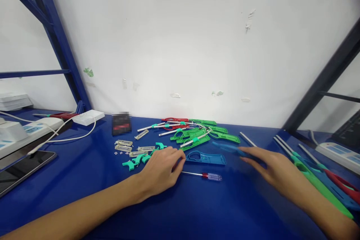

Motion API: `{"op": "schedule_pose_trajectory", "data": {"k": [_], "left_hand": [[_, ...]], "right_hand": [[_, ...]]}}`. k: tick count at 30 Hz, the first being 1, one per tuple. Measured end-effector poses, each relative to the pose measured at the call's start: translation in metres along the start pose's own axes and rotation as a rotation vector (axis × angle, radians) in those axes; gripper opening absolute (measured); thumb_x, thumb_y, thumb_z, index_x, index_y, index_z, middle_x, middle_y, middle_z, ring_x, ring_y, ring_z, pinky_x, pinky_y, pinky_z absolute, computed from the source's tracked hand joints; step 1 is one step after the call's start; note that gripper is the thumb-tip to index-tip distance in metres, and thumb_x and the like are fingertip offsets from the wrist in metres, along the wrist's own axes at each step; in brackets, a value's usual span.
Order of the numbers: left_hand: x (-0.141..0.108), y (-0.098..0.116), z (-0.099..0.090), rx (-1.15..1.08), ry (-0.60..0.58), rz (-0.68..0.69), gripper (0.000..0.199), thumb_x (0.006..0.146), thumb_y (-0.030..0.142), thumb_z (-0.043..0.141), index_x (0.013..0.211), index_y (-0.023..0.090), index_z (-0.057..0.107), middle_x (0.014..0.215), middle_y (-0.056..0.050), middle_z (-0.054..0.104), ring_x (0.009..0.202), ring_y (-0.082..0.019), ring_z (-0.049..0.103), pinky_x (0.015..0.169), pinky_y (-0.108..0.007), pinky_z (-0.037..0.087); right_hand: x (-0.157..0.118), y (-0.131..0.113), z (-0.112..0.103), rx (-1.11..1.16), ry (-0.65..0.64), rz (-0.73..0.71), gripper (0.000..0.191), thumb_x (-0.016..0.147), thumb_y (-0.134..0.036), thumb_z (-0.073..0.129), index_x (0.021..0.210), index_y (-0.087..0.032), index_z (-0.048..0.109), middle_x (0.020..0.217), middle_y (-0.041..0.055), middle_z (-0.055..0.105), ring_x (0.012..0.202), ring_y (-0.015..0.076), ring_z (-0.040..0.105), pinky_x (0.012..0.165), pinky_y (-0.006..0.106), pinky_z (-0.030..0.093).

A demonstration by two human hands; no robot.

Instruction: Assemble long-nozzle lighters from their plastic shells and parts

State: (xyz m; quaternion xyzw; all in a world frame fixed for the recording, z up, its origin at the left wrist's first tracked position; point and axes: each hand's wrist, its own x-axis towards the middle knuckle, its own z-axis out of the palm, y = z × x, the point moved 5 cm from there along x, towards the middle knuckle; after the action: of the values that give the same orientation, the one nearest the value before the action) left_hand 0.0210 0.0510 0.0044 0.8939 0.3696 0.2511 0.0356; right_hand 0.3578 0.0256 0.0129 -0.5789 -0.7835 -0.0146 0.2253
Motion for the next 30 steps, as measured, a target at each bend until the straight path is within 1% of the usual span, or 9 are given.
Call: {"op": "schedule_pose_trajectory", "data": {"k": [3, 5, 9, 14, 17, 21, 23, 25, 30], "left_hand": [[0.005, -0.006, -0.006, 0.044, 0.058, -0.017, 0.022, 0.107, 0.022, 0.048, 0.101, 0.019, 0.070, 0.097, -0.007, 0.071, 0.091, -0.023, 0.064, 0.070, -0.030, 0.043], [0.008, -0.010, -0.008, 0.070, 0.076, -0.023, 0.024, 0.108, 0.023, 0.047, 0.107, 0.019, 0.071, 0.104, -0.008, 0.071, 0.098, -0.024, 0.065, 0.071, -0.030, 0.045], [0.018, -0.013, -0.007, 0.130, 0.077, -0.029, 0.027, 0.109, 0.022, 0.048, 0.119, 0.020, 0.072, 0.112, -0.009, 0.071, 0.102, -0.024, 0.067, 0.075, -0.031, 0.050], [0.035, -0.012, -0.002, 0.253, 0.029, -0.067, 0.026, 0.109, 0.025, 0.051, 0.119, 0.016, 0.074, 0.117, -0.014, 0.070, 0.108, -0.028, 0.066, 0.072, -0.031, 0.053], [0.044, -0.013, 0.005, 0.320, -0.020, -0.081, 0.025, 0.107, 0.027, 0.054, 0.108, 0.015, 0.076, 0.111, -0.016, 0.070, 0.108, -0.030, 0.065, 0.069, -0.030, 0.053], [0.051, -0.018, 0.013, 0.328, -0.048, -0.083, 0.023, 0.104, 0.024, 0.058, 0.096, 0.016, 0.077, 0.096, -0.013, 0.072, 0.098, -0.027, 0.067, 0.069, -0.029, 0.053], [0.052, -0.022, 0.013, 0.304, -0.017, -0.079, 0.023, 0.104, 0.022, 0.058, 0.094, 0.016, 0.077, 0.093, -0.012, 0.073, 0.094, -0.025, 0.068, 0.071, -0.028, 0.053], [0.051, -0.025, 0.008, 0.269, 0.049, -0.073, 0.023, 0.105, 0.023, 0.057, 0.097, 0.016, 0.077, 0.098, -0.012, 0.074, 0.095, -0.024, 0.068, 0.072, -0.028, 0.053], [0.041, -0.032, -0.024, 0.112, 0.294, -0.055, 0.025, 0.108, 0.027, 0.054, 0.109, 0.017, 0.077, 0.108, -0.012, 0.076, 0.100, -0.024, 0.069, 0.082, -0.032, 0.054]], "right_hand": [[-0.029, -0.022, -0.005, 0.038, 0.001, -0.056, 0.038, 0.103, -0.054, 0.056, 0.133, -0.043, 0.075, 0.131, -0.0010, 0.078, 0.115, 0.0296, 0.077, 0.101, 0.045, 0.064], [-0.048, -0.035, -0.004, 0.056, 0.044, -0.137, 0.035, 0.103, -0.053, 0.056, 0.130, -0.046, 0.077, 0.126, -0.0015, 0.080, 0.111, 0.0284, 0.079, 0.094, 0.043, 0.067], [-0.070, -0.057, 0.015, -0.058, 0.073, -0.261, 0.037, 0.105, -0.044, 0.055, 0.139, -0.051, 0.069, 0.135, -0.0025, 0.076, 0.112, 0.0283, 0.079, 0.095, 0.047, 0.067], [-0.061, -0.067, 0.043, -0.042, 0.050, -0.193, 0.042, 0.107, -0.044, 0.052, 0.146, -0.043, 0.066, 0.139, 0.0023, 0.074, 0.119, 0.0294, 0.075, 0.099, 0.048, 0.066], [-0.054, -0.068, 0.049, -0.015, 0.074, -0.183, 0.043, 0.109, -0.045, 0.049, 0.149, -0.042, 0.063, 0.141, 0.0035, 0.072, 0.123, 0.0292, 0.073, 0.103, 0.051, 0.064], [-0.057, -0.064, 0.051, 0.038, 0.116, -0.138, 0.045, 0.108, -0.046, 0.052, 0.153, -0.043, 0.059, 0.149, 0.0040, 0.066, 0.134, 0.0292, 0.066, 0.111, 0.050, 0.058], [-0.060, -0.062, 0.051, 0.060, 0.131, -0.114, 0.043, 0.108, -0.045, 0.054, 0.150, -0.044, 0.061, 0.149, 0.0033, 0.065, 0.136, 0.0288, 0.064, 0.113, 0.049, 0.057], [-0.062, -0.061, 0.051, 0.065, 0.135, -0.103, 0.040, 0.107, -0.046, 0.054, 0.147, -0.044, 0.063, 0.148, 0.0026, 0.066, 0.134, 0.0284, 0.065, 0.112, 0.050, 0.058], [-0.061, -0.059, 0.048, 0.077, 0.164, -0.074, 0.036, 0.107, -0.046, 0.053, 0.140, -0.044, 0.067, 0.141, 0.0031, 0.070, 0.128, 0.0297, 0.069, 0.109, 0.052, 0.059]]}}
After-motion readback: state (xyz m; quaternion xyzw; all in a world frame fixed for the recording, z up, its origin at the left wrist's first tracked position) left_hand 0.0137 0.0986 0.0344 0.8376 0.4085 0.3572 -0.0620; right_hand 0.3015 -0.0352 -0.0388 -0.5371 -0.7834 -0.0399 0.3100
